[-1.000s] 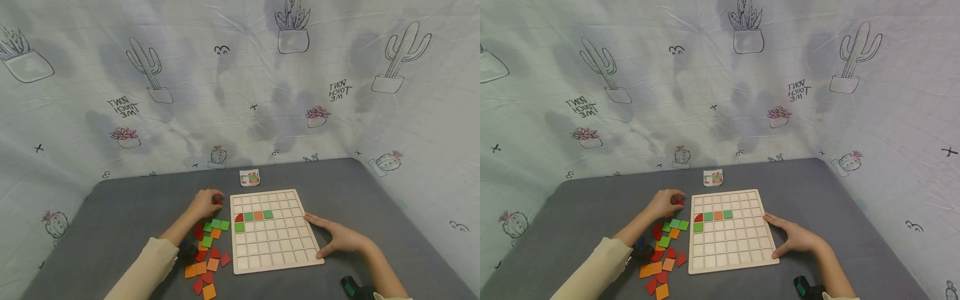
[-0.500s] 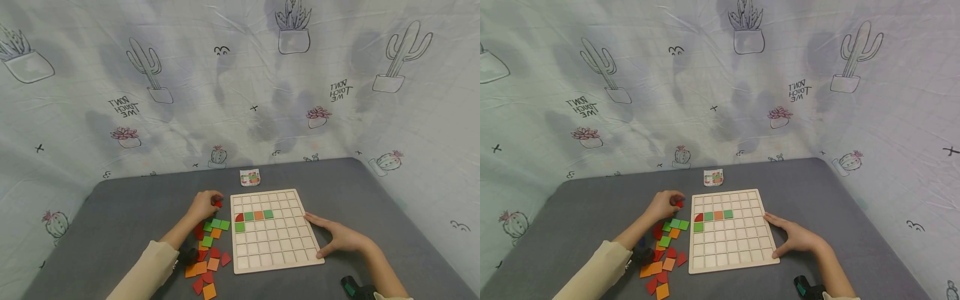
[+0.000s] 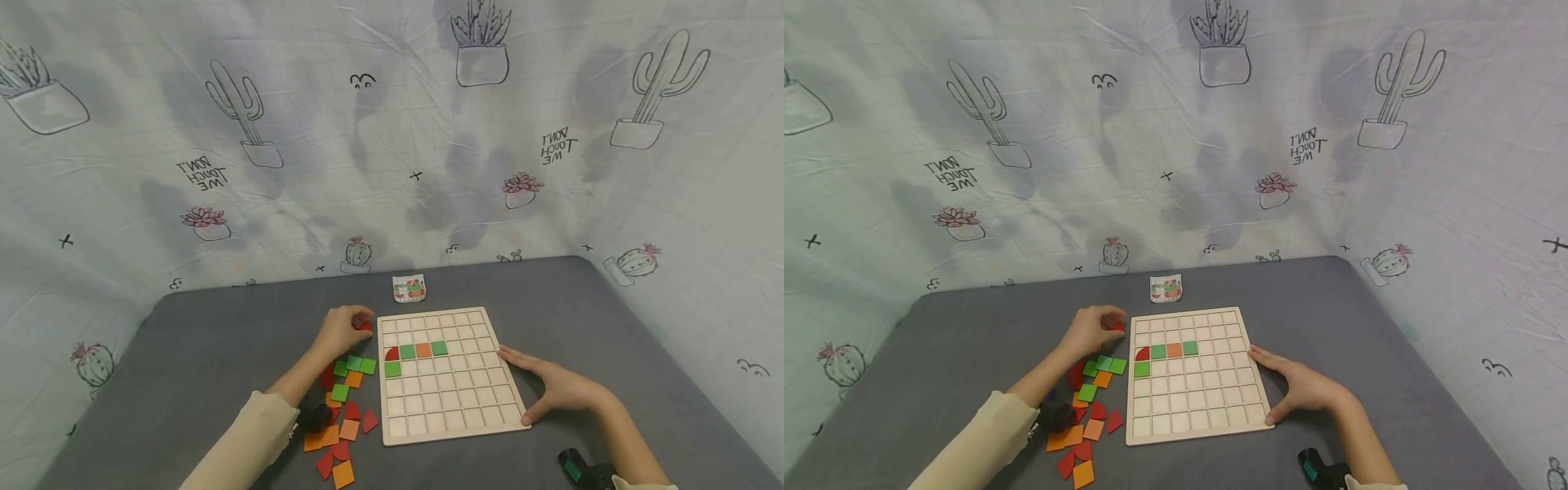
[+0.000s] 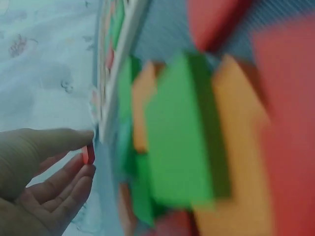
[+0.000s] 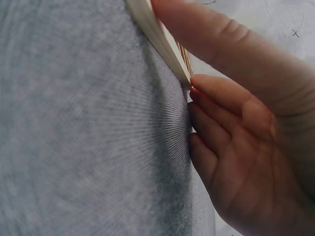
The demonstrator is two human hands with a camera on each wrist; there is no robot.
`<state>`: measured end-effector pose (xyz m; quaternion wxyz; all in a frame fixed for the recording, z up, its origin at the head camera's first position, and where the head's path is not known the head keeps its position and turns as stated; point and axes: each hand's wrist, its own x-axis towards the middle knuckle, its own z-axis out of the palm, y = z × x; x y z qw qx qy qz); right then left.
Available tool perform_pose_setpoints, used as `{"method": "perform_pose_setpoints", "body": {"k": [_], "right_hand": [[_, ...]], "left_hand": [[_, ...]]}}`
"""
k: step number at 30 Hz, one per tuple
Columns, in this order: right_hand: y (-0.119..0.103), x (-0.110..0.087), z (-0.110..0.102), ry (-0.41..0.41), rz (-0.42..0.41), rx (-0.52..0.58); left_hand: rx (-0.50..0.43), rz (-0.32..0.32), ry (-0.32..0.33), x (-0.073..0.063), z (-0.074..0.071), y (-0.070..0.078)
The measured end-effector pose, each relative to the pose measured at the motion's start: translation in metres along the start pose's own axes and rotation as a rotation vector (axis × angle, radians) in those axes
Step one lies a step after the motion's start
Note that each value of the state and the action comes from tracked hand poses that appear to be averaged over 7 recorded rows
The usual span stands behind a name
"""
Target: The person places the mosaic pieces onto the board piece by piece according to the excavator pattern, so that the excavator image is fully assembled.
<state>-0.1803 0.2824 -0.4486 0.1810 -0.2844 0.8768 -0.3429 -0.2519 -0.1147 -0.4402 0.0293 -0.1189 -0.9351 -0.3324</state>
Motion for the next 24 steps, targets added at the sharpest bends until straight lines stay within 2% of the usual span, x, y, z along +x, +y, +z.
{"method": "perform_pose_setpoints", "body": {"k": [4, 7, 11, 14, 19, 24], "right_hand": [[-0.001, 0.0, -0.001, -0.005, 0.006, 0.002], [-0.001, 0.001, -0.002, -0.01, 0.003, 0.018], [-0.001, 0.001, -0.003, -0.009, -0.002, 0.024], [-0.001, 0.001, -0.003, -0.005, 0.002, 0.002], [-0.001, 0.001, -0.003, -0.001, 0.006, -0.01], [-0.001, 0.001, -0.003, -0.013, 0.02, 0.013]], "left_hand": [[-0.064, 0.051, -0.05, 0.004, 0.004, 0.017], [-0.087, 0.091, -0.119, 0.01, 0.011, 0.031], [-0.083, 0.15, -0.213, 0.019, 0.025, 0.048], [-0.056, 0.191, -0.258, 0.026, 0.037, 0.06], [0.002, 0.196, -0.317, 0.038, 0.057, 0.073], [0.027, 0.174, -0.34, 0.044, 0.065, 0.078]]}}
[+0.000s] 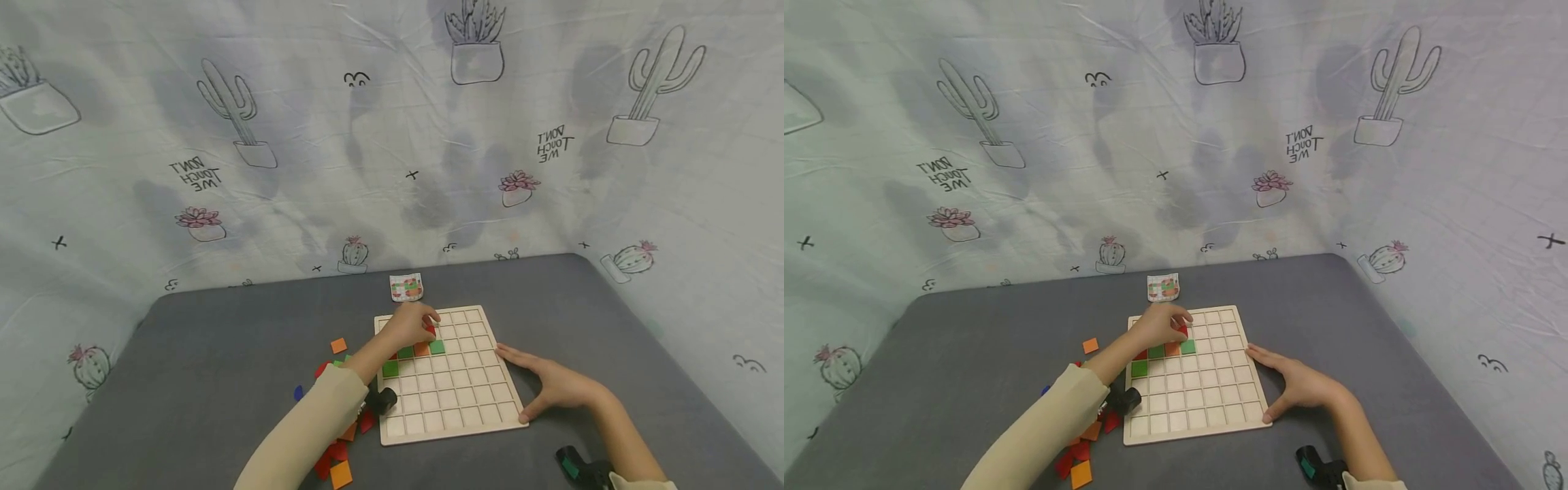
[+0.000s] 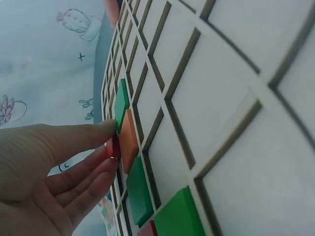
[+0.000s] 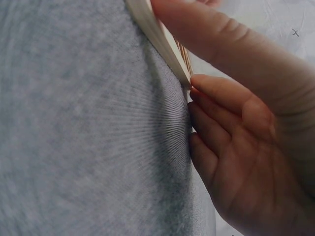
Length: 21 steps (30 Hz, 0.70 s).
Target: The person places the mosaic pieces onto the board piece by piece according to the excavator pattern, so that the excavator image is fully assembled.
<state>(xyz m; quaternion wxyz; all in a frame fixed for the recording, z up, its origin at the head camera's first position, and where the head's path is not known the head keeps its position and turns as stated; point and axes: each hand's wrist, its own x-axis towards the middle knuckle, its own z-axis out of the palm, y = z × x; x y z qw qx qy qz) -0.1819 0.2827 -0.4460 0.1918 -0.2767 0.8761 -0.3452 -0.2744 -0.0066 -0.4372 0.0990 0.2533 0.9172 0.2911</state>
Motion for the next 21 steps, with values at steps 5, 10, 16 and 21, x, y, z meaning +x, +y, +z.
{"method": "perform_pose_setpoints", "body": {"k": [5, 10, 16, 21], "right_hand": [[0.0013, 0.0, 0.0003, 0.0, -0.001, 0.009], [0.0027, -0.0007, 0.0006, 0.01, -0.001, -0.014], [0.0043, 0.0006, 0.0012, 0.013, -0.017, -0.012], [0.0051, 0.0006, 0.0012, 0.021, -0.013, -0.01]], "left_hand": [[-0.062, -0.013, 0.016, -0.0006, -0.0003, -0.0015], [-0.098, 0.0, 0.044, -0.0027, 0.0018, -0.0018], [-0.119, -0.025, 0.06, -0.0037, 0.0051, 0.0042], [-0.111, -0.031, 0.072, -0.0044, 0.0065, 0.007]]}}
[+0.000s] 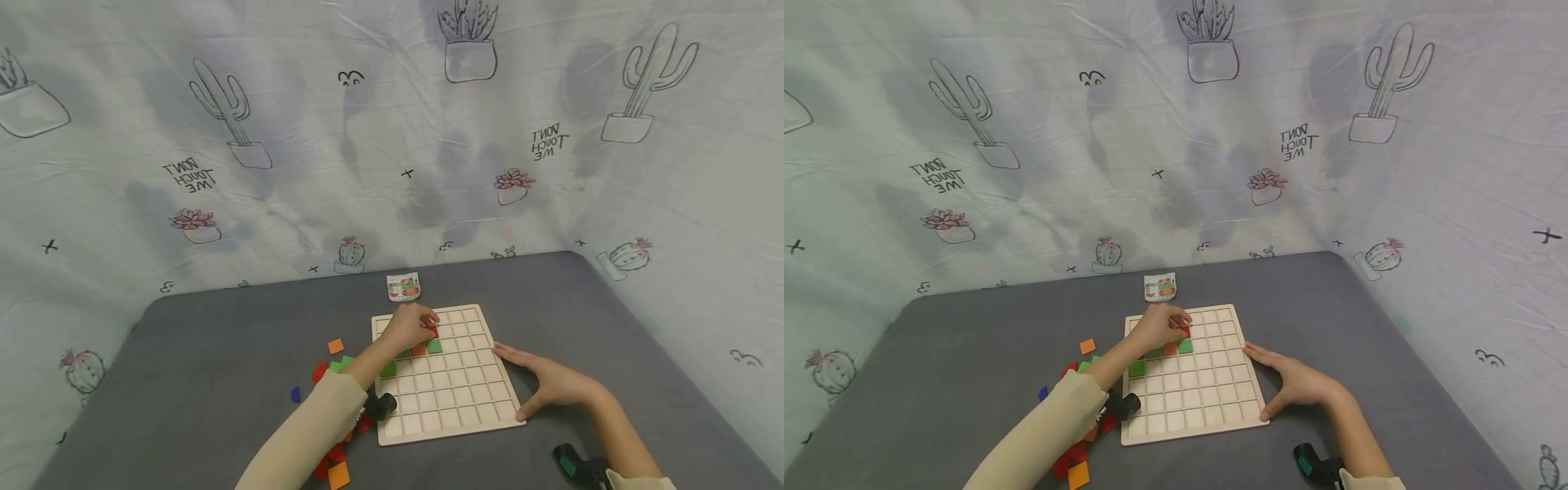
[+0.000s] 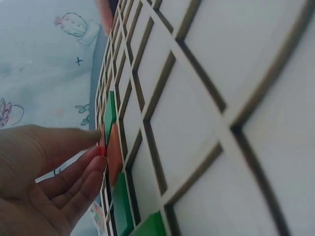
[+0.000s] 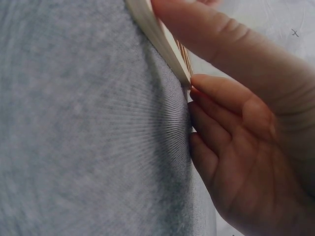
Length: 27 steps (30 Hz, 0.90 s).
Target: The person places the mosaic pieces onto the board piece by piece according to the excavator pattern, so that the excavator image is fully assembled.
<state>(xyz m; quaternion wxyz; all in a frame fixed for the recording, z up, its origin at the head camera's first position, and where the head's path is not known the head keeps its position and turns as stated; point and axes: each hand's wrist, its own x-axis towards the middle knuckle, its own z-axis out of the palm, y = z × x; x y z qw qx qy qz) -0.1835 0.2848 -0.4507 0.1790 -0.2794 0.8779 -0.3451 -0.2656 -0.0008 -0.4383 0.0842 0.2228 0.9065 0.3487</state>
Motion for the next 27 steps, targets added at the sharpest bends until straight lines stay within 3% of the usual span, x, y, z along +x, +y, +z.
{"method": "perform_pose_setpoints", "body": {"k": [5, 9, 18, 27], "right_hand": [[0.0, 0.001, 0.002, -0.002, -0.001, -0.011], [0.0, 0.001, 0.003, 0.0, -0.001, -0.011], [0.002, -0.001, 0.006, 0.02, 0.001, -0.029], [0.003, -0.002, 0.006, 0.012, -0.003, -0.033]], "left_hand": [[0.009, 0.019, -0.005, -0.004, -0.002, -0.002], [-0.067, 0.054, -0.038, -0.011, -0.01, -0.004], [-0.202, 0.126, -0.065, -0.046, -0.046, -0.02], [-0.295, 0.028, 0.031, -0.091, -0.079, -0.059]]}}
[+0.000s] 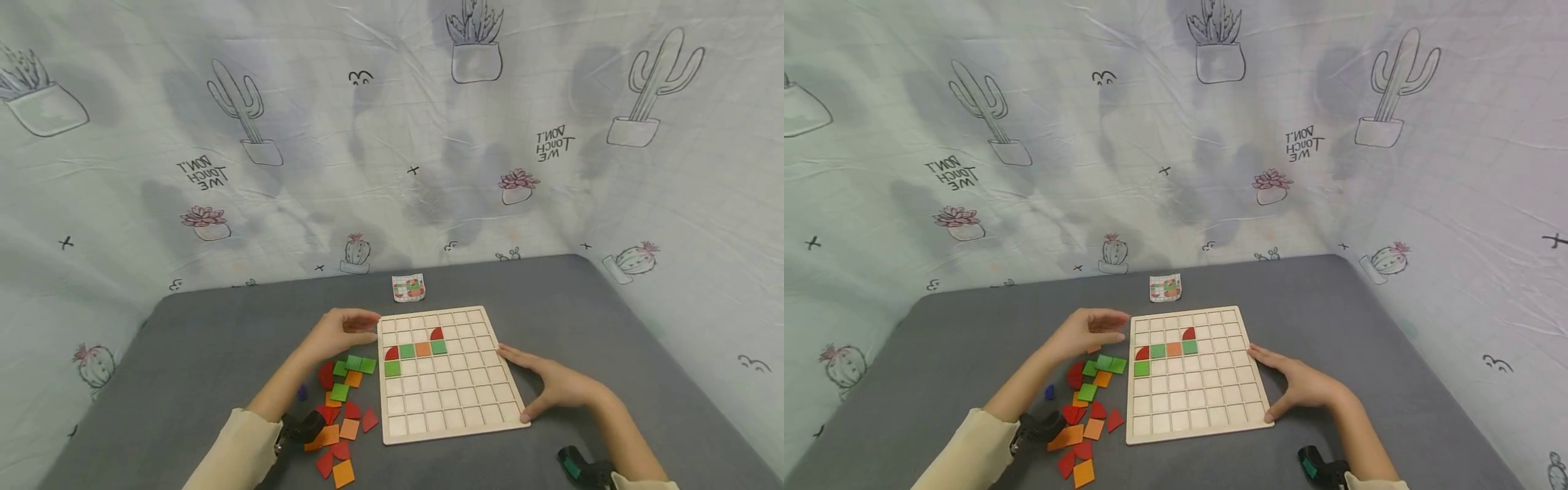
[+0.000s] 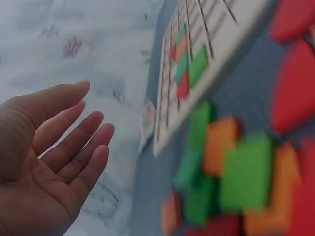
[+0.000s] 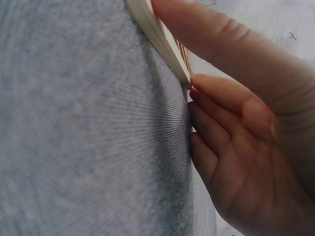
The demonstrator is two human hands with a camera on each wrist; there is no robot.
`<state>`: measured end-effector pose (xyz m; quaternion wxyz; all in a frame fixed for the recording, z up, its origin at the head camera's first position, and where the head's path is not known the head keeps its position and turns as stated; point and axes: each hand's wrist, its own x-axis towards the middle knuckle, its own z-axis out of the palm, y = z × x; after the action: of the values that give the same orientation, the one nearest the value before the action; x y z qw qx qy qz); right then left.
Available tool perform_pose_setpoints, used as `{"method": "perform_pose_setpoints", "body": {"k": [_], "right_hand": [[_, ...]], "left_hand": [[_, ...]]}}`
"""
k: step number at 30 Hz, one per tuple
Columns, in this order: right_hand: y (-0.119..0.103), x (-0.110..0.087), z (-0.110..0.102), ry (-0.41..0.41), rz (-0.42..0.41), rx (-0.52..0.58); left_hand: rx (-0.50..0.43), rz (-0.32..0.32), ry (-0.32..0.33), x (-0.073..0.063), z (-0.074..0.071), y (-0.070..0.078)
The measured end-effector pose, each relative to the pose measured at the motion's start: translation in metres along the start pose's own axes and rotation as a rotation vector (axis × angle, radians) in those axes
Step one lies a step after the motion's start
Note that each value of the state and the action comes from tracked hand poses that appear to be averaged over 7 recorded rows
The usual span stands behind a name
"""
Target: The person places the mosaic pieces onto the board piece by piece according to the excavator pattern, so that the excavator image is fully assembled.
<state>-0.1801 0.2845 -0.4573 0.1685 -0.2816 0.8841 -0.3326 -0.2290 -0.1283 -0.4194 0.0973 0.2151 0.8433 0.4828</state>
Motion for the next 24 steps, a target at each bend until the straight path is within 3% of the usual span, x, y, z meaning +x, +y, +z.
{"method": "perform_pose_setpoints", "body": {"k": [9, 18, 24], "right_hand": [[-0.002, 0.001, 0.001, 0.014, -0.009, -0.012], [-0.003, 0.001, 0.001, 0.021, -0.027, -0.012], [-0.003, 0.001, 0.0, 0.014, -0.027, -0.007]], "left_hand": [[0.013, -0.034, 0.101, -0.022, -0.018, -0.033], [0.21, -0.07, 0.116, -0.022, -0.025, -0.051], [0.302, -0.046, 0.097, -0.02, -0.024, -0.058]]}}
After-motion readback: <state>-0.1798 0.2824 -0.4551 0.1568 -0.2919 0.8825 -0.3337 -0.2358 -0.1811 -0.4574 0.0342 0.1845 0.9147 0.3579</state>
